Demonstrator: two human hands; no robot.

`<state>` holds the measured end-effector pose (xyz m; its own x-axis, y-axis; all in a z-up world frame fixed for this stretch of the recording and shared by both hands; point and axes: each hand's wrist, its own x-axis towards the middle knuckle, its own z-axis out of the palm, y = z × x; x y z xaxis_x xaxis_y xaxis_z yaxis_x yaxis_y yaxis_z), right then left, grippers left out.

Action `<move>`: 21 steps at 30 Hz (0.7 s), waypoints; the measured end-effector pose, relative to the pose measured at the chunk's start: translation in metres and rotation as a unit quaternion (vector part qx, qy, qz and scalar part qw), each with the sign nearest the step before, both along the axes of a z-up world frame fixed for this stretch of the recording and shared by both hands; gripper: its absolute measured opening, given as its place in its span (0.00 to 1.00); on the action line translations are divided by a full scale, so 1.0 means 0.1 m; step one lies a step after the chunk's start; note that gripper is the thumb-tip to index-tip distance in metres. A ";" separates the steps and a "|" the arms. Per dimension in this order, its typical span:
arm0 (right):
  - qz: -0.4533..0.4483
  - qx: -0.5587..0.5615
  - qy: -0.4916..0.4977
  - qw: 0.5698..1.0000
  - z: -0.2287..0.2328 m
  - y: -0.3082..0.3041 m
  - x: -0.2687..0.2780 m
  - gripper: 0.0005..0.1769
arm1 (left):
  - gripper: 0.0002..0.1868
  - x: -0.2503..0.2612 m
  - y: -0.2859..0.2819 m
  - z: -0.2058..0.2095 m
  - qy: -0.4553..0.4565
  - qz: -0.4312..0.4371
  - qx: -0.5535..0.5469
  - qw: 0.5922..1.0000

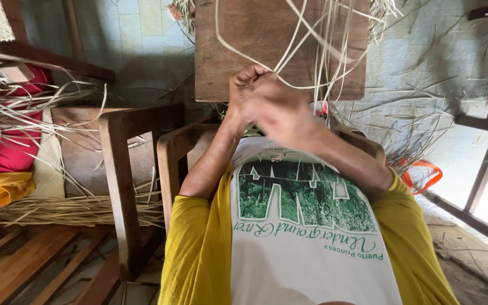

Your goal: Weaving long strands of plant material into a pattern.

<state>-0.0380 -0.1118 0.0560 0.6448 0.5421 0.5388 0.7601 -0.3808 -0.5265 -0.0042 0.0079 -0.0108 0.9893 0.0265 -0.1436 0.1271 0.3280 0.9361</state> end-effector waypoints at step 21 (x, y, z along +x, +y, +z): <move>-0.104 0.181 0.355 0.911 -0.10 -0.64 0.35 0.01 | 0.10 -0.05 -0.04 0.10 -0.026 -0.035 -0.129 0.991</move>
<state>-0.0026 -0.1755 0.0461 0.9689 0.2387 0.0656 0.1110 -0.1819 -0.9770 -0.0092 0.0040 -0.0012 0.9936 -0.0742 -0.0846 0.1115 0.5487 0.8286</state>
